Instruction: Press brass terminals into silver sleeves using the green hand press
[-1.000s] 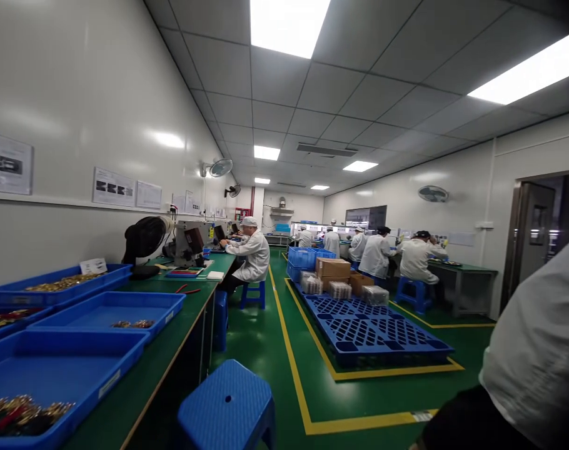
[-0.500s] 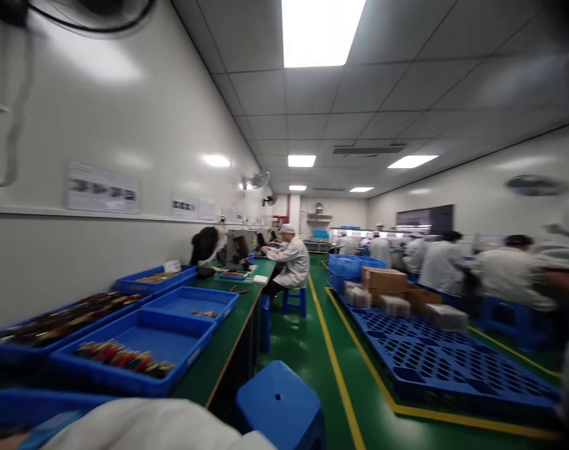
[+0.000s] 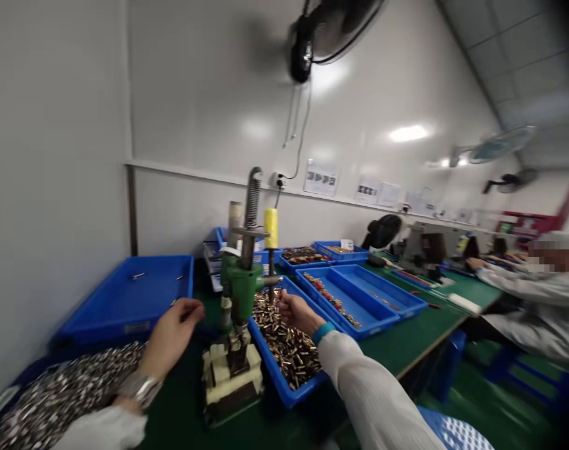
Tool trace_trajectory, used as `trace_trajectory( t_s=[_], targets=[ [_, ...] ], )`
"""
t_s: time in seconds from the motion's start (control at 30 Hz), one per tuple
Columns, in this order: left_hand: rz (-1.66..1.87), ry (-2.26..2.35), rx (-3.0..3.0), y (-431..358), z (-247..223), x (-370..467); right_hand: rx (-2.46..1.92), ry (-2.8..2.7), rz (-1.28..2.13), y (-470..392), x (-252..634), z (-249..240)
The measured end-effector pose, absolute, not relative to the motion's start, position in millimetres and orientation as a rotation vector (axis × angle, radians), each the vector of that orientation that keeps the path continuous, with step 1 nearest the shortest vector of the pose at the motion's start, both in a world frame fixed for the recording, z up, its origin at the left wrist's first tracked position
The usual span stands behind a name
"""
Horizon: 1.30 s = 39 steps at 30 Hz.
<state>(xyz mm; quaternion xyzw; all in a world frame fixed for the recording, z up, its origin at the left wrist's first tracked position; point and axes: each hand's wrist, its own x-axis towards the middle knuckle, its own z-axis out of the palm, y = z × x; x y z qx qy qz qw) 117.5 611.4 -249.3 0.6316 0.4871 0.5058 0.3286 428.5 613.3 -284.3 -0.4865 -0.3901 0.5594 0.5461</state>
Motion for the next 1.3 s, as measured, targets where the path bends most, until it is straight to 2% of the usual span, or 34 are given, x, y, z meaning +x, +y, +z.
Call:
trace_trajectory(
  t_s=[0.2,0.47,0.67,0.8,0.93,1.07,1.3],
  targets=[
    [1.150,1.200,1.703,608,-290,144,-1.132,-0.834,1.338,611,433,-293],
    [1.118,1.266,1.856,604,-298,137,-0.977,-0.840,1.195,610,422,-296],
    [1.120,1.253,1.901,608,-309,142,-1.211,-0.808,1.304,606,431,-306],
    [1.162,1.224,1.914,606,-309,141,-1.218,-0.855,1.246,588,426,-295],
    [1.160,1.164,1.932,605,-307,142,-1.188,-0.904,1.100,545,384,-291],
    [1.104,1.081,1.970,602,-307,144,-1.064,-0.810,0.998,510,311,-309],
    [1.240,1.089,2.025,601,-306,144,-1.048,-0.593,0.792,522,254,-333]
  ],
)
